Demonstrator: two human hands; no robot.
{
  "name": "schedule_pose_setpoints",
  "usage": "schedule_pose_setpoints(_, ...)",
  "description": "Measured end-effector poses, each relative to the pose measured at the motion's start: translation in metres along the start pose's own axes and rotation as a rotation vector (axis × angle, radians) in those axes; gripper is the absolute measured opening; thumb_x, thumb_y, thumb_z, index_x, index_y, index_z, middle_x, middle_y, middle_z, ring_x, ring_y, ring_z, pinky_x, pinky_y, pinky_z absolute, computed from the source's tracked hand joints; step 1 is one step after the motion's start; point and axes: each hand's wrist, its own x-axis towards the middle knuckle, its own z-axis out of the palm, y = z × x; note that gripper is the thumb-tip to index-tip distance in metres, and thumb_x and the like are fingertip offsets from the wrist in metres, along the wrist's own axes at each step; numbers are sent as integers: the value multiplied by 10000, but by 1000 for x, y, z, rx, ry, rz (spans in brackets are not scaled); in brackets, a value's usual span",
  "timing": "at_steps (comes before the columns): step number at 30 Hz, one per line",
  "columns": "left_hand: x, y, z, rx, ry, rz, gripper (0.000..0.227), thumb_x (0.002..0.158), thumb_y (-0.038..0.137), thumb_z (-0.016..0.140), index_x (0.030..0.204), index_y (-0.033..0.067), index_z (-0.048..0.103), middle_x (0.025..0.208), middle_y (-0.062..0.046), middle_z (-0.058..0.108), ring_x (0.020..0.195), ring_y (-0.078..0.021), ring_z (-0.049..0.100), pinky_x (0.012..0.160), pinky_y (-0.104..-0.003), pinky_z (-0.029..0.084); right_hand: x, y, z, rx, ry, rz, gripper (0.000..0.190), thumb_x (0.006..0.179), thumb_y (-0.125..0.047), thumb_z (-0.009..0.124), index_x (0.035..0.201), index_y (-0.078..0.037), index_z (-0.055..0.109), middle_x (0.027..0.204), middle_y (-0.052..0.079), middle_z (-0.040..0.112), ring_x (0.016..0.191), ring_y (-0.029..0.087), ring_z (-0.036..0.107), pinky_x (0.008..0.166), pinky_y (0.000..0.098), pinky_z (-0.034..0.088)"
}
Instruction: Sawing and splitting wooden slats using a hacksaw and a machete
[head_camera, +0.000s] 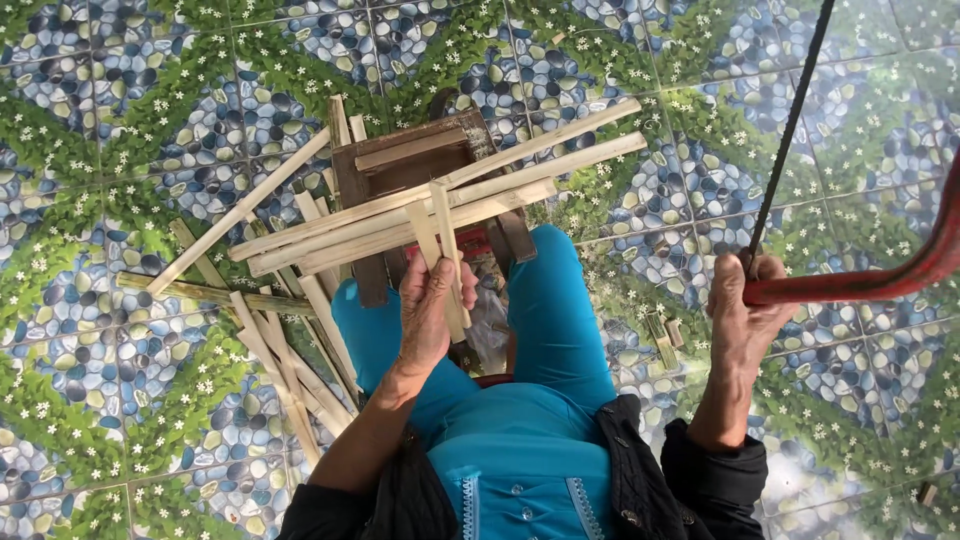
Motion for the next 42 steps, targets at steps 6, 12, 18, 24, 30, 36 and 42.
schedule_pose_setpoints(6,19,26,-24,166,182,65,199,1059,167,517,1070,-16,595,793,-169,662,560,-177,631,468,-262,532,-32,90,-13,-261,46,-31,252,979,-253,752,825,-76,661,511,96,526,485,195,561,518,308,444)
schedule_pose_setpoints(12,28,48,-34,185,266,59,224,1080,227,502,1102,13,564,843,-130,642,585,-158,626,509,-244,544,-61,79,14,10,35,146,229,924,-216,764,987,1,723,528,97,572,461,131,551,458,245,472)
schedule_pose_setpoints(18,28,49,-26,241,250,80,195,1078,204,513,1089,17,566,832,-119,631,593,-160,624,521,-261,542,-46,15,23,-50,66,-12,314,1028,-290,660,854,-30,681,501,87,548,447,157,547,449,252,458)
schedule_pose_setpoints(24,37,62,-34,232,276,166,175,1079,171,509,1078,4,563,820,-132,633,591,-169,626,507,-260,528,-52,3,22,-85,21,-145,325,989,-296,704,750,-95,611,460,56,527,431,139,529,472,236,431)
schedule_pose_setpoints(30,25,86,-35,222,413,355,194,1071,191,527,1098,4,569,827,-127,627,595,-157,631,524,-257,558,-72,24,37,37,-220,-27,127,876,-175,757,856,-55,723,600,73,619,539,149,642,536,274,534)
schedule_pose_setpoints(36,-28,116,-57,235,609,527,232,1059,200,559,1157,-10,557,862,-209,593,620,-239,621,539,-312,571,-93,23,75,-146,-286,-193,151,779,-146,793,835,-38,704,715,190,711,736,463,697,670,416,579)
schedule_pose_setpoints(42,-84,182,-30,682,629,735,161,1129,305,541,1132,147,515,863,-108,563,659,-196,547,619,-321,485,-99,43,96,-517,-344,-440,210,897,-225,754,1095,-232,684,983,-45,744,804,182,721,530,353,469)
